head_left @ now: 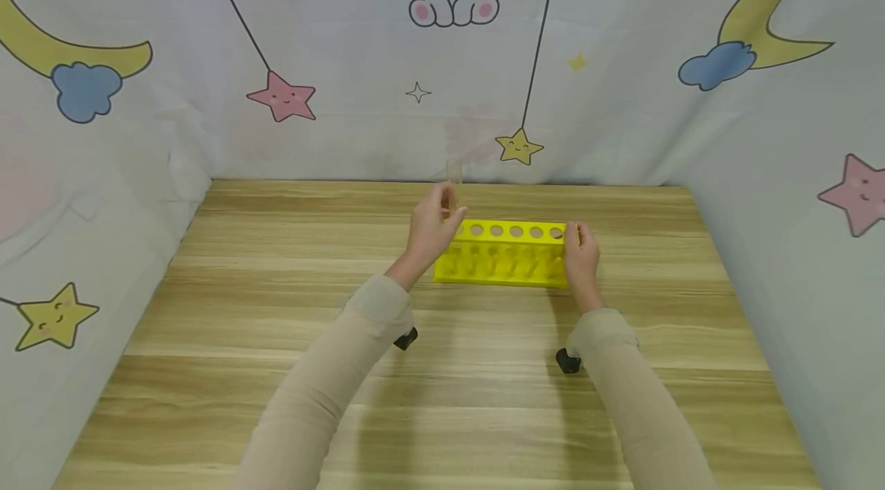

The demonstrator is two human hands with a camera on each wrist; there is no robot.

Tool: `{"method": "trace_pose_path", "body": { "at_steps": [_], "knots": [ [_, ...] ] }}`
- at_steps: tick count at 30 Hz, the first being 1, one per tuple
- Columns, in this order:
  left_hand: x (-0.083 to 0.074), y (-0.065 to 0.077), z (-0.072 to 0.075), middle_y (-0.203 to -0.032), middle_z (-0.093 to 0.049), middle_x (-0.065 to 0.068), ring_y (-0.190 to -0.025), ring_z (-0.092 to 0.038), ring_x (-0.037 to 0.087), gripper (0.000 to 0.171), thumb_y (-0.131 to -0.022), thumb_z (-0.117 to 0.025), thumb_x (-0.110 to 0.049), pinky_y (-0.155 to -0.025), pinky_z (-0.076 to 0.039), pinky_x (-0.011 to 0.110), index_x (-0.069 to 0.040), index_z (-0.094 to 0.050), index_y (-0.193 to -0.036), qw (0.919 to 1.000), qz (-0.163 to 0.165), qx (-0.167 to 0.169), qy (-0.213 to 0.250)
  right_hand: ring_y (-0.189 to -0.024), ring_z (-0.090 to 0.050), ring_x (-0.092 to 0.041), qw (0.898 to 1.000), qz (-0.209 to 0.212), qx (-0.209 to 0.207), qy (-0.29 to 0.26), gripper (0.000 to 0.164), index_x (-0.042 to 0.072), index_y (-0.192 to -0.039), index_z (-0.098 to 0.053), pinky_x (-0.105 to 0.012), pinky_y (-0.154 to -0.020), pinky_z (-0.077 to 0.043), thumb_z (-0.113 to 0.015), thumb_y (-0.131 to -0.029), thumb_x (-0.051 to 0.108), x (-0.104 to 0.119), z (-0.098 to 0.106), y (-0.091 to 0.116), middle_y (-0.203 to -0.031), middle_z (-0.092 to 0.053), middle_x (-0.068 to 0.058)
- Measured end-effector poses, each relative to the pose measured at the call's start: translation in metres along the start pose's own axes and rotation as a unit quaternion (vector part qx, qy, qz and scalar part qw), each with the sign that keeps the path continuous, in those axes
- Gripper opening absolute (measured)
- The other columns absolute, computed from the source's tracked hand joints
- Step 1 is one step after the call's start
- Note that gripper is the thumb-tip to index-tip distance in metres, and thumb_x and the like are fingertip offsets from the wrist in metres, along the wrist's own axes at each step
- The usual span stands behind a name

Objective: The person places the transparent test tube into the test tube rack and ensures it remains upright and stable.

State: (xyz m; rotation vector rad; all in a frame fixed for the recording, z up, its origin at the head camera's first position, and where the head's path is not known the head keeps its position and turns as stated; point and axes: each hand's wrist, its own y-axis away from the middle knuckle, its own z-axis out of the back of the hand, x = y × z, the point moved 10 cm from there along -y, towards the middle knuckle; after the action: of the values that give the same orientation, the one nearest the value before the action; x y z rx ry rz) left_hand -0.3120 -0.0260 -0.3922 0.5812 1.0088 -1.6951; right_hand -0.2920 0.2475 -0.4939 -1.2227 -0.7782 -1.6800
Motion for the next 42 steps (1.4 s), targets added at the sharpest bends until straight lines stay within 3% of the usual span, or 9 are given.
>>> {"method": "trace_pose_path", "body": {
  "at_steps": [11, 32, 42],
  "knots": [
    [0.005, 0.001, -0.004, -0.079, -0.050, 0.004, -0.085, -0.057, 0.016, 0.021, -0.083, -0.060, -0.015, -0.075, -0.052, 0.026, -0.008, -0.043, -0.094, 0.9999, 0.011, 0.010, -0.002, -0.063, -0.037, -0.007, 1.000, 0.001, -0.003, -0.004, 0.038, 0.004, -0.100, -0.055, -0.017, -0.055, -0.033, -0.037, -0.092, 0.036, 0.001, 0.000, 0.001, -0.082, -0.048, 0.002],
    [0.009, 0.005, -0.010, -0.085, -0.052, 0.007, -0.086, -0.055, 0.019, 0.023, -0.084, -0.060, -0.015, -0.076, -0.052, 0.028, -0.006, -0.046, -0.101, 0.9993, 0.013, 0.027, -0.020, -0.050, -0.032, -0.004, 1.000, -0.003, 0.008, -0.018, 0.037, 0.006, -0.100, -0.056, -0.018, -0.048, -0.031, -0.037, -0.093, 0.037, -0.001, -0.001, 0.001, -0.069, -0.042, 0.001],
    [0.011, 0.007, -0.012, -0.084, -0.050, 0.007, -0.085, -0.053, 0.019, 0.023, -0.084, -0.060, -0.017, -0.074, -0.052, 0.027, -0.007, -0.045, -0.099, 0.9989, 0.013, 0.033, -0.030, -0.051, -0.031, -0.003, 1.000, -0.007, 0.008, -0.010, 0.035, -0.003, -0.104, -0.053, -0.017, -0.051, -0.031, -0.035, -0.094, 0.026, 0.026, 0.003, 0.017, -0.068, -0.040, 0.002]
  ]
}}
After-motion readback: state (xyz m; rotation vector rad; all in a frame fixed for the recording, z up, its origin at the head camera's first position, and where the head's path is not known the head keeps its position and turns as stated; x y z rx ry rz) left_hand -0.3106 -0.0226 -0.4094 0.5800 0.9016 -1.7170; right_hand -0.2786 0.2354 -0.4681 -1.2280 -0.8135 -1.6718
